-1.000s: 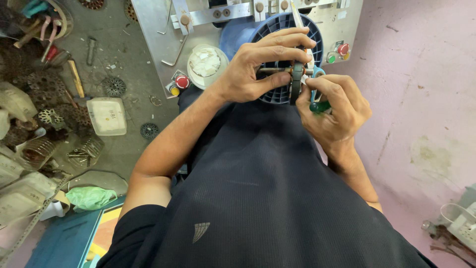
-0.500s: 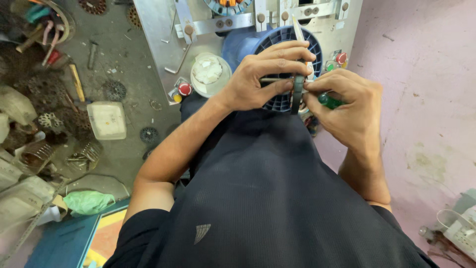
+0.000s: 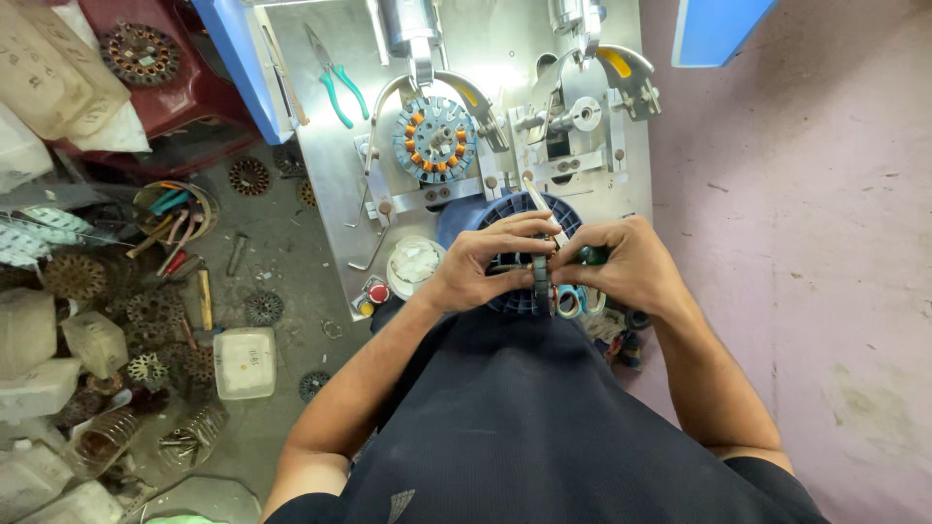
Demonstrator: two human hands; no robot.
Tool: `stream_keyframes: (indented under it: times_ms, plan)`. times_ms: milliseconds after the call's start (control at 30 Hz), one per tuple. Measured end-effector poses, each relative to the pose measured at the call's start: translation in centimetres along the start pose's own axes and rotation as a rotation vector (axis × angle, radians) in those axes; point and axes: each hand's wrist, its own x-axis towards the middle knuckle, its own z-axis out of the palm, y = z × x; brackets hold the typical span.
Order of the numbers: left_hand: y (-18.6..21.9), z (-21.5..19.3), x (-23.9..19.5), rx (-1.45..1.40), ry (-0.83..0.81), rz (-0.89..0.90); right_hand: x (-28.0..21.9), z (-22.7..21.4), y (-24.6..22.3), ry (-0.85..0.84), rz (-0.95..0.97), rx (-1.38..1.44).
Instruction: The person works on a motor stator assembly, using a screwdriver to adjust components and scissors to trim wires. They also handle small white insulating pieces and place them into the stator slots.
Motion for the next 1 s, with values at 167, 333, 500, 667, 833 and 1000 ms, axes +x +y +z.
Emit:
stream_keyframes:
  times_ms: [167, 333, 500, 667, 833, 1000]
  plan:
    - [-0.3, 0.2, -0.3, 0.032, 0.030, 0.010, -0.4, 0.5, 0.0, 0.051, -0.019, -0.093]
    - [-0.5, 0.9, -0.6, 0.054, 0.103, 0.030, -1.4, 1.1, 0.1, 0.101, -0.105, -0.161]
    - [-0.5, 1.7, -0.6, 0.061, 0.178, 0.005, -1.6, 1.0, 0.4, 0.080, -0.080, -0.050]
    - [-0.1, 1.7, -0.5, 0.091, 0.173, 0.021, -0.7, 0.7, 0.2, 0.033, 0.022, -0.041]
    - [0.2, 1.8, -0.4, 0.108, 0.166, 0.007, -0.1, 0.2, 0.5, -0.020, 0.025, -0.052]
    - [0.5, 2.4, -0.3, 0.117, 0.191, -0.021, 0.3, 0.3, 1.5, -0.071, 0.014, 0.116]
